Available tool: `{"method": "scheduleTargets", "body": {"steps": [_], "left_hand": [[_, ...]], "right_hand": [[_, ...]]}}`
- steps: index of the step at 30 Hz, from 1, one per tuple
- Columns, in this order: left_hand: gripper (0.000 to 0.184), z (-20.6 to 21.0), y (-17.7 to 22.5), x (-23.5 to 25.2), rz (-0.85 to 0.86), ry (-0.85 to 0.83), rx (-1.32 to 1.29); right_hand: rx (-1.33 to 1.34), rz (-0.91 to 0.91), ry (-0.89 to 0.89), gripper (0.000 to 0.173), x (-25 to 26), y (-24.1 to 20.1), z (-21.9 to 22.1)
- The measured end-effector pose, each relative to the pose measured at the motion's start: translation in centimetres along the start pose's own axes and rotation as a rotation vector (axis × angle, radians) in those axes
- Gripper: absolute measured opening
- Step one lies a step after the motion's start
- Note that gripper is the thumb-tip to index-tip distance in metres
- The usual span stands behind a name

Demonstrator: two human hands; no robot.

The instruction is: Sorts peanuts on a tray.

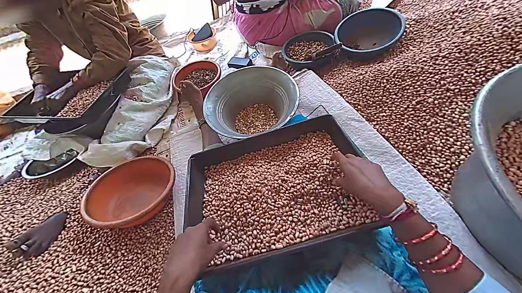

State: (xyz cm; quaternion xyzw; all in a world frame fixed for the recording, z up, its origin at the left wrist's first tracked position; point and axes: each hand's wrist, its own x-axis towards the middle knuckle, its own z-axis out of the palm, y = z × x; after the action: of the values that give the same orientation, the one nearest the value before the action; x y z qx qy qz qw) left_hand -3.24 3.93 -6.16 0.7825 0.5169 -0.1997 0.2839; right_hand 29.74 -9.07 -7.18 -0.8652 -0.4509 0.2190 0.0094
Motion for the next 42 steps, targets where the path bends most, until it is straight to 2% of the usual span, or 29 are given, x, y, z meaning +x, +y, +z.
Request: {"method": "scheduleTargets", "body": {"steps": [2,6,8,10,12,14,15,17,19,22,24,27,30,32,33,34,37,40,42], "left_hand": [[0.051,1.4,2.0,0.8,-0.075,-0.063,0.124],[0.059,3.8,7.5,1.3,0.011,-0.085,0.134],[0.070,4.3,9.5,1.5,0.069,-0.064,0.021],[0.076,4.5,10.0,2.0,0.229,-0.036,-0.226],[0.070,4.1,9.7,2.7,0.397,0.012,-0.553],[0.051,2.8,9.1,3.0,0.437,0.136,-0.734],[0.040,1.8,8.3,3.2,0.403,0.251,-0.678],[0.024,0.2,6.3,4.0,0.306,0.498,-0.404],[0.023,-0.6,4.5,5.0,0.196,0.553,-0.209],[0.023,-0.7,3.6,6.1,0.075,0.464,-0.090],[0.024,-0.2,3.7,6.6,0.039,0.416,-0.062],[0.022,0.1,3.7,6.8,0.045,0.436,-0.078],[0.020,0.0,3.1,6.2,0.143,0.518,-0.399],[0.022,0.2,2.8,5.9,0.256,0.502,-0.628],[0.026,0.3,3.1,5.6,0.304,0.486,-0.659],[0.029,0.6,3.6,5.2,0.347,0.474,-0.626],[0.021,2.4,6.0,4.4,0.466,0.491,-0.379],[0.022,3.8,8.3,4.3,0.476,0.499,-0.156],[0.024,4.0,9.1,4.5,0.443,0.451,-0.119]], "right_hand": [[-0.074,0.008,-0.080,0.066,-0.1,-0.7,0.8],[-0.055,-0.088,-0.207,0.074,-1.3,-2.6,2.4],[0.029,-0.190,-0.265,0.074,-1.7,-3.3,3.2],[0.151,-0.285,-0.299,0.073,-1.9,-3.9,3.6],[0.351,-0.398,-0.275,0.069,-2.0,-4.0,3.5],[0.582,-0.539,-0.195,0.057,-2.1,-3.2,3.4],[0.686,-0.593,-0.143,0.049,-2.1,-2.8,3.3],[0.851,-0.636,-0.039,0.036,-2.2,-2.2,2.7],[0.899,-0.621,0.075,0.028,-2.3,-1.6,2.0],[0.798,-0.572,0.237,0.019,-2.0,-1.2,2.0],[0.662,-0.518,0.241,0.017,-1.9,-1.3,2.3],[0.484,-0.485,0.178,0.018,-2.1,-2.5,2.9],[0.344,-0.541,0.179,0.019,-2.6,-4.2,3.8],[0.274,-0.580,0.231,0.017,-2.6,-4.9,4.6],[0.246,-0.588,0.239,0.017,-2.5,-5.1,4.8],[0.224,-0.592,0.239,0.017,-2.3,-5.3,5.0],[0.170,-0.594,0.232,0.016,-2.0,-5.7,5.5],[0.166,-0.581,0.188,0.017,-2.0,-5.7,5.3],[0.214,-0.569,0.156,0.019,-1.8,-5.3,5.0]]}}
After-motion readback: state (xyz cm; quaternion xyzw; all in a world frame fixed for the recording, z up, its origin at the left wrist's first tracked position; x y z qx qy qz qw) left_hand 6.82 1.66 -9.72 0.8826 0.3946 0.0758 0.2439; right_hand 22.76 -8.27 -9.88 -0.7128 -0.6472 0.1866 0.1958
